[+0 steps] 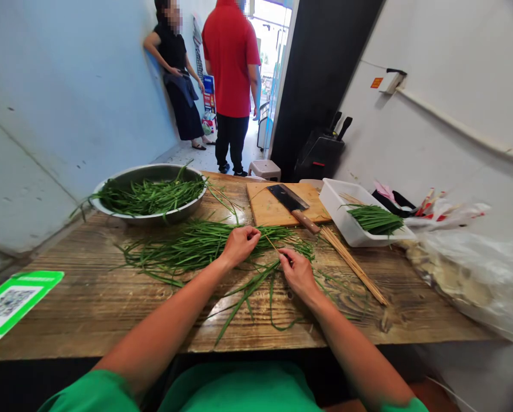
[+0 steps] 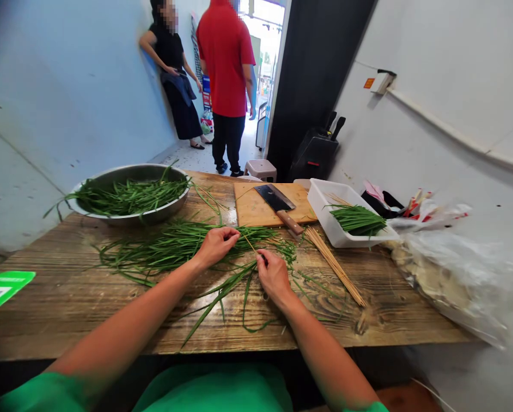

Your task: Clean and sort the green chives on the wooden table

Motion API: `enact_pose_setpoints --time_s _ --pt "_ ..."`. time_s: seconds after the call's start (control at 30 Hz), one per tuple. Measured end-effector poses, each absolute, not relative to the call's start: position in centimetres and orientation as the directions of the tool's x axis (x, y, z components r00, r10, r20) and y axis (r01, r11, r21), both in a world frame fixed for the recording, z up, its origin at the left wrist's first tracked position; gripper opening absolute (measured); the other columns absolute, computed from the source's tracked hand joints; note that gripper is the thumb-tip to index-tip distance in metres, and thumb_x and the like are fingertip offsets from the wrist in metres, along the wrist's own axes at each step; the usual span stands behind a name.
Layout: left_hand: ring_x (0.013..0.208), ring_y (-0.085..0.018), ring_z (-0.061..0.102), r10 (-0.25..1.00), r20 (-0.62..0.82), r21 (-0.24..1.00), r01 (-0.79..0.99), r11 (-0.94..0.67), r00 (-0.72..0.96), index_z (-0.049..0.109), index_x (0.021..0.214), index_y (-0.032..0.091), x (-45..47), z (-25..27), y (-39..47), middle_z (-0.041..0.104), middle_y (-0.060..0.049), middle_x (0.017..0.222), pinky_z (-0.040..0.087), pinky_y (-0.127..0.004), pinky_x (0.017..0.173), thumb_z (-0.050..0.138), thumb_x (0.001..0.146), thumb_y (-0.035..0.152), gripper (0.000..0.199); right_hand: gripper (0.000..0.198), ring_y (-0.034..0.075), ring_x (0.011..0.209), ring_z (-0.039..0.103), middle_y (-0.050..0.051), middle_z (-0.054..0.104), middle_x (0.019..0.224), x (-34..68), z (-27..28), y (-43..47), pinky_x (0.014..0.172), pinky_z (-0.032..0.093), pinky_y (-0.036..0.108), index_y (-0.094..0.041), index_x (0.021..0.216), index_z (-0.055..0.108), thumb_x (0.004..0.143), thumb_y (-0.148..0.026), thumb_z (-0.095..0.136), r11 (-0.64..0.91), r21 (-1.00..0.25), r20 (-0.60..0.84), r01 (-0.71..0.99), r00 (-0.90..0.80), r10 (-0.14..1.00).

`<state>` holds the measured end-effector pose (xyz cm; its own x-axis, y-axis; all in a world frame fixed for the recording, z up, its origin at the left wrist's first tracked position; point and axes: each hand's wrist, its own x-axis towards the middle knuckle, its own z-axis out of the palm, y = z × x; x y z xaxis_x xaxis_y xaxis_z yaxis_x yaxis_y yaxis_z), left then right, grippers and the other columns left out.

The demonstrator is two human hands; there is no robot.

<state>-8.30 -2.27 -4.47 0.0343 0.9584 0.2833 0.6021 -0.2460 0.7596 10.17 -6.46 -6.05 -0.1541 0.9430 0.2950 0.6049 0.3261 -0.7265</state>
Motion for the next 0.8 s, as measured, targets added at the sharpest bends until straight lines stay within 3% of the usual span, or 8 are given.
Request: enact_pose_setpoints --time_s 0.53,0.67,0.8 --pt "0.071 -0.015 0.062 0.955 0.290 0.740 0.618 -0.266 0.063 0.070 0.086 0.017 -8.3 -4.6 -2.6 0.070 -0.003 0.079 0.046 -0.024 0.068 0.051 0.074 0.026 0.024 0.029 0.019 0.085 0.063 0.007 0.069 0.094 10.2 -6.3 -6.4 0.077 0.048 0.029 -0.017 0.098 0.065 0.081 -0.024 0.042 0.323 -0.692 0.298 0.645 -0.151 0.942" --pt "0.077 -0.015 0.062 0.936 0.293 0.725 0.593 -0.350 0.195 0.070 0.088 0.021 -7.7 -4.3 -3.2 0.070 -0.002 0.086 0.045 -0.024 0.073 0.051 0.076 0.026 0.023 0.037 0.017 0.079 0.063 0.006 0.068 0.093 10.1 -5.9 -6.5 0.075 0.048 0.028 -0.017 0.114 0.056 0.082 -0.023 0.039 0.315 -0.713 0.303 0.627 -0.131 0.944" --pt "0.072 -0.013 0.061 0.839 0.263 0.668 0.537 -0.515 0.477 0.069 0.092 0.022 -6.9 -3.7 -4.2 0.070 -0.002 0.081 0.042 -0.022 0.070 0.050 0.077 0.024 0.024 0.044 0.014 0.062 0.061 0.004 0.068 0.085 10.1 -5.7 -6.6 0.066 0.049 0.027 -0.018 0.123 0.049 0.082 -0.019 0.035 0.339 -0.733 0.299 0.590 -0.168 0.939"
